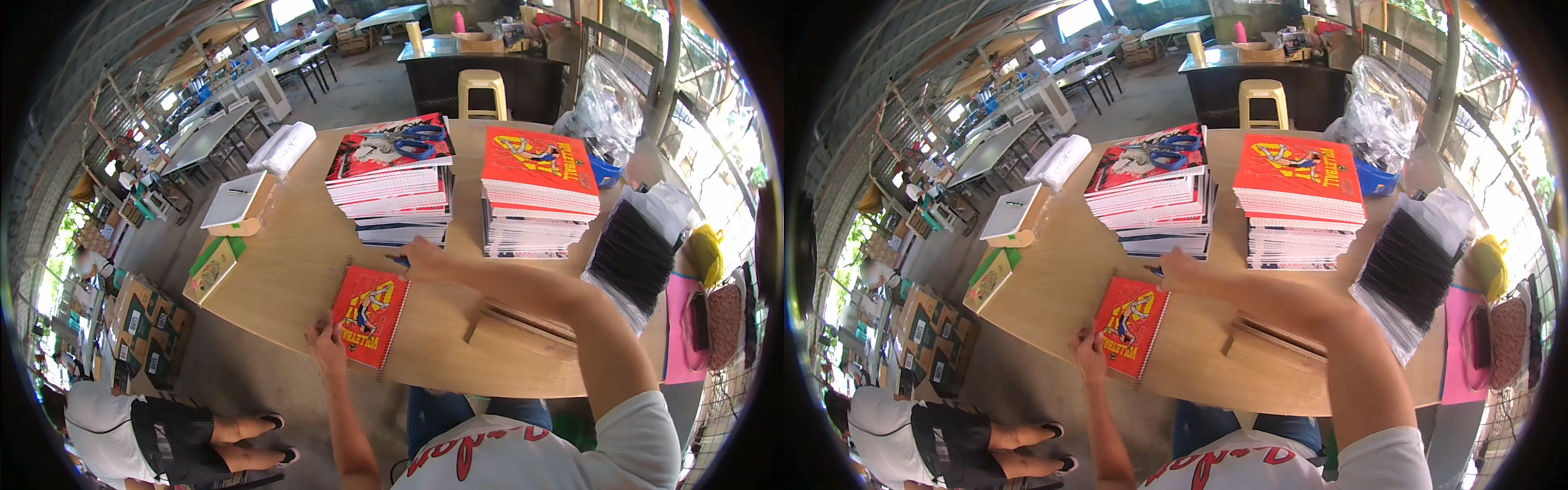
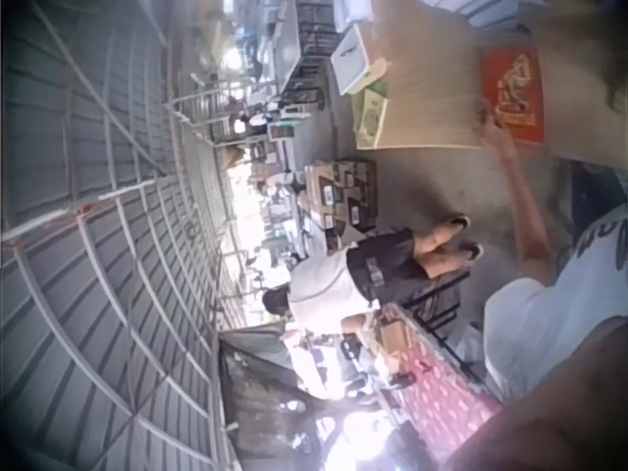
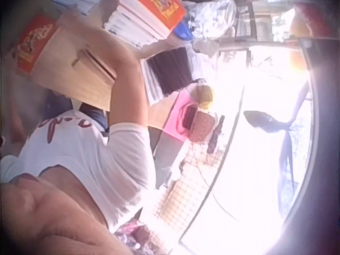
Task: The person binds notebooks by hand using spiral coils. The person removes white paper wrapping from stacks of notebook pages, aligns the pages, and manually inserts a plastic spiral coil through the pre-punched holes of each notebook.
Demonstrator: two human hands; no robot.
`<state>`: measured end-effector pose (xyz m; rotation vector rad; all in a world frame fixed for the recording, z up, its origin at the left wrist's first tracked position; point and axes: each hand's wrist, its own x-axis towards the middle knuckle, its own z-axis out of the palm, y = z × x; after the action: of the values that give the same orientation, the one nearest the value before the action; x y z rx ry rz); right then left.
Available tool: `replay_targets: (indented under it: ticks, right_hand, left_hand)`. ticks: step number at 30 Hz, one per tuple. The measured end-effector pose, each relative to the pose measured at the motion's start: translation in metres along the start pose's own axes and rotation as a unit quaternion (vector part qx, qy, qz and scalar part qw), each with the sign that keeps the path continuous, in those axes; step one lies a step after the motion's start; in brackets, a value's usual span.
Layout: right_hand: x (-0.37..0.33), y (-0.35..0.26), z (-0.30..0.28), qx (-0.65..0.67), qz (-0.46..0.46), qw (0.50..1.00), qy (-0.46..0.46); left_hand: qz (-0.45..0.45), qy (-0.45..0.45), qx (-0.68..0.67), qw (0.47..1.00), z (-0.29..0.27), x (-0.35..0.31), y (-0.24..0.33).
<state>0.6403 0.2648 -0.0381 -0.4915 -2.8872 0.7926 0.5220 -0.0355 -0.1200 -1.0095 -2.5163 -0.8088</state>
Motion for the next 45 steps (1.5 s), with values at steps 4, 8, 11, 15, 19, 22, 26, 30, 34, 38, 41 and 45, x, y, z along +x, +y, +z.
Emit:
replay_targets:
  ticks: [4, 8, 11, 15, 19, 22, 26, 30, 34, 38, 41, 45]
  right_hand:
    - [-0.125, -0.012, -0.128, 0.028, -0.025, 0.986, 0.164]
    - [-0.263, 0.088, -0.127, -0.103, 0.182, 0.966, 0.154]
    - [-0.282, 0.124, -0.07, -0.109, 0.248, 0.956, 0.11]
    - [-0.296, 0.135, -0.062, -0.085, 0.175, 0.956, 0.218]
    - [-0.329, 0.06, -0.104, 0.133, -0.019, 0.975, 0.174]
    - [-0.328, 0.025, -0.086, -0.006, 0.074, 0.995, 0.069]
    - [-0.316, 0.029, -0.098, -0.045, 0.051, 0.987, 0.144]
    - [-0.308, 0.042, -0.147, 0.136, 0.046, 0.829, 0.54]
    - [-0.287, 0.026, -0.164, 0.371, -0.035, 0.79, 0.488]
    - [-0.266, -0.007, -0.128, 0.141, 0.033, 0.907, 0.394]
    - [-0.241, -0.008, -0.105, 0.112, 0.013, 0.915, 0.387]
    - [-0.236, -0.011, -0.095, 0.094, 0.032, 0.919, 0.382]
  left_hand:
    - [0.013, 0.166, -0.052, 0.985, -0.05, 0.018, 0.077]
    - [0.141, -0.102, -0.412, 0.894, -0.068, 0.094, 0.253]
    - [0.229, -0.06, -0.29, 0.927, -0.01, 0.175, 0.337]
    - [0.177, -0.168, -0.079, 0.967, 0.024, 0.247, 0.4]
    - [0.083, -0.306, -0.065, 0.946, 0.036, 0.268, 0.401]
    - [0.092, -0.275, -0.015, 0.957, 0.026, 0.266, 0.411]
    - [0.166, -0.096, -0.182, 0.964, -0.01, 0.246, 0.406]
    - [0.32, 0.008, -0.385, 0.866, -0.073, 0.194, 0.392]
    - [0.17, -0.169, -0.642, 0.728, -0.076, 0.117, 0.339]
    - [0.059, -0.219, -0.657, 0.719, -0.017, 0.107, 0.252]
    - [0.013, -0.261, -0.668, 0.697, 0.021, 0.108, 0.217]
    - [-0.009, -0.28, -0.695, 0.662, 0.045, 0.105, 0.202]
